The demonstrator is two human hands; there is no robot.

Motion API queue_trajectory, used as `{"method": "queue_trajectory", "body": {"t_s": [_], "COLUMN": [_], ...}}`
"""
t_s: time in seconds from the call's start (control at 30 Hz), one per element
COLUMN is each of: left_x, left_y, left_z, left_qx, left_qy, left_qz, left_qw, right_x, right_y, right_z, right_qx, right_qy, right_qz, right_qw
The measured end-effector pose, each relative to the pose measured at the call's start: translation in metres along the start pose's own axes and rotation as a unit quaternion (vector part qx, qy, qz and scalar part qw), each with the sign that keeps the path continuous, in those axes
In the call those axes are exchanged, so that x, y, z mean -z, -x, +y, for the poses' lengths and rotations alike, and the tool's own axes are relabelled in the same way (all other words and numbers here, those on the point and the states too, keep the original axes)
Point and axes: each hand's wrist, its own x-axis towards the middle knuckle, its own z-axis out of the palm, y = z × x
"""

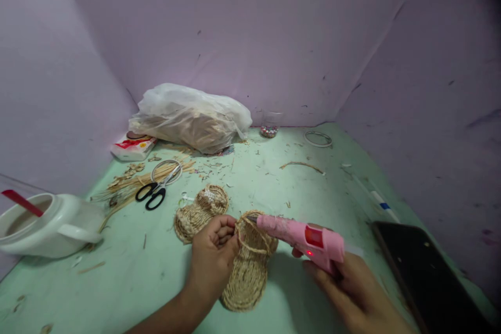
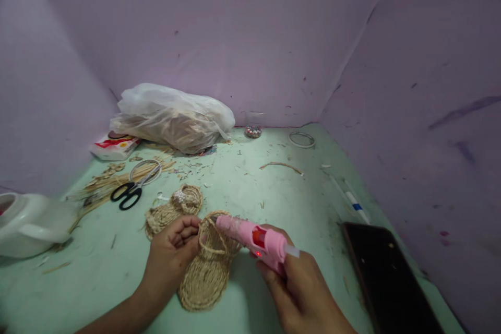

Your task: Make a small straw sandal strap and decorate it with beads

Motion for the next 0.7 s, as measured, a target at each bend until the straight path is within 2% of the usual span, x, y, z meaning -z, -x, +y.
{"method": "queue_trajectory", "body": {"t_s": [0.2,0.53,0.63,0.7], "left_x": [0.0004,0.0002,0.0001,0.0001], "left_y": [-0.0003,0.0007,0.0001,-0.0003], "left_z": [-0.0009,-0.002,-0.0021,-0.0025], "left_qx": [0.001,-0.002,-0.001,0.0], "left_qy": [-0.007,-0.013,-0.007,-0.003], "left_qz": [0.001,-0.001,-0.005,-0.001], "left_qw": [1.0,1.0,1.0,1.0], "right_x": [-0.0017,-0.0009,-0.0005,0.0], "right_y": [0.0011,-0.0014,-0.0015,-0.0009], "right_z": [0.0024,-0.0041,-0.0044,-0.0039], "right_qx": [-0.015,-0.019,-0.033,-0.043], "right_qy": [-0.024,-0.026,-0.036,-0.053], "right_qz": [-0.022,-0.005,0.006,0.043], "right_qw": [0.999,0.999,0.999,0.997]}}
